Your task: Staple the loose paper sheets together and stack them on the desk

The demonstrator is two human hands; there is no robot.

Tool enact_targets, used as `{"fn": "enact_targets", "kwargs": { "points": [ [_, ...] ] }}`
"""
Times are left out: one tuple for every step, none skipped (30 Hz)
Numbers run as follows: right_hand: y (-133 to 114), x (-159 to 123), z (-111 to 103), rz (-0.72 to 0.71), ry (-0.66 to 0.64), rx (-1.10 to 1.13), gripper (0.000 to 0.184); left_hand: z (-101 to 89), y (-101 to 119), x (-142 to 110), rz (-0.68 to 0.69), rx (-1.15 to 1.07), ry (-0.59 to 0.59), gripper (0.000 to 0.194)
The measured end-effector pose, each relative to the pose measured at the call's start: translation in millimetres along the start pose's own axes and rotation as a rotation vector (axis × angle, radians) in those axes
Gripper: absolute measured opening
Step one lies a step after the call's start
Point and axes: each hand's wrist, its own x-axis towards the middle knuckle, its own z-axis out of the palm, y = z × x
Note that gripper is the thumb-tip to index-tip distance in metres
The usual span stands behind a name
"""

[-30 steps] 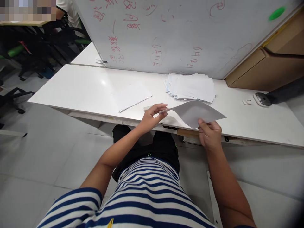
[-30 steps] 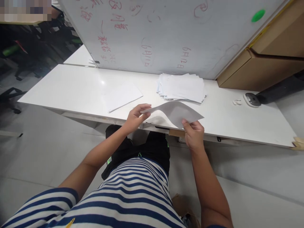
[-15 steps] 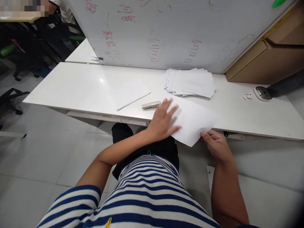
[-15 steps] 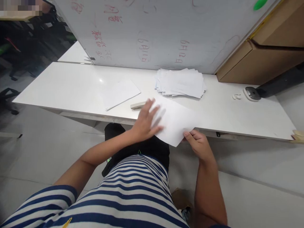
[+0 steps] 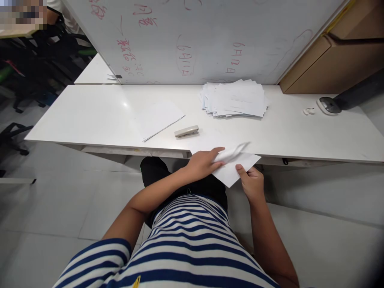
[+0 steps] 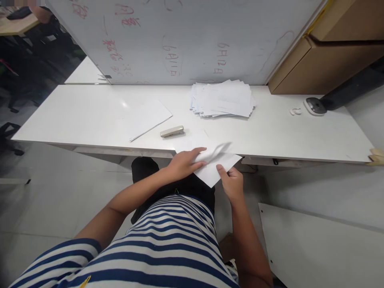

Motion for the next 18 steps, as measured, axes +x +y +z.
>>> {"fn": "enact_targets", "kwargs": {
  "points": [
    [2,1,0,0.011,-0.003,0.014,0.041,-6.3,-2,0,-0.039,-0.061,0.054,0.055],
    [4,1,0,0.023,-0.006,0.033,0.041,-12.5,-3,0,-0.070,-0.132,0.108,0.054],
    [6,1,0,0.040,-0.007,0.061,0.043,-18.3,-4,0,-0.089,-0.207,0.153,0.053],
    [8,2,0,0.063,-0.014,0.104,0.046,-23.3,-5,0,-0.091,-0.281,0.183,0.052],
    [10,3,1,0.092,-0.036,0.160,0.051,-27.1,-5,-1,-0.072,-0.350,0.192,0.051],
    [12,3,2,0.125,-0.069,0.221,0.057,-29.4,-6,-1,-0.035,-0.409,0.177,0.048],
    [13,4,4,0.157,-0.104,0.278,0.065,-30.0,-5,0,0.005,-0.453,0.143,0.046],
    [13,5,6,0.184,-0.140,0.323,0.073,-28.9,-5,0,0.040,-0.483,0.098,0.045],
    [13,5,7,0.206,-0.172,0.353,0.079,-26.2,-5,1,0.057,-0.502,0.052,0.047],
    [12,5,9,0.220,-0.196,0.371,0.085,-22.6,-6,2,0.052,-0.516,0.015,0.051],
    [11,5,11,0.230,-0.206,0.384,0.088,-18.6,-7,3,0.025,-0.533,-0.003,0.054],
    [10,4,12,0.235,-0.207,0.399,0.090,-15.1,-9,4,-0.013,-0.561,0.005,0.056],
    [9,3,13,0.236,-0.202,0.416,0.091,-12.7,-11,6,-0.051,-0.607,0.034,0.057],
    [8,3,13,0.234,-0.191,0.434,0.091,-12.0,-13,7,-0.085,-0.669,0.080,0.057],
    [8,2,13,0.232,-0.178,0.448,0.089,-13.4,-16,9,-0.112,-0.738,0.137,0.056],
    [8,1,12,0.235,-0.171,0.454,0.086,-16.8,-19,10,-0.129,-0.802,0.196,0.056],
    [7,1,10,0.248,-0.178,0.449,0.082,-21.9,-22,11,-0.137,-0.850,0.256,0.056],
    [7,1,7,0.268,-0.198,0.434,0.076,-28.2,-25,11,-0.135,-0.874,0.311,0.056]
  ]
}}
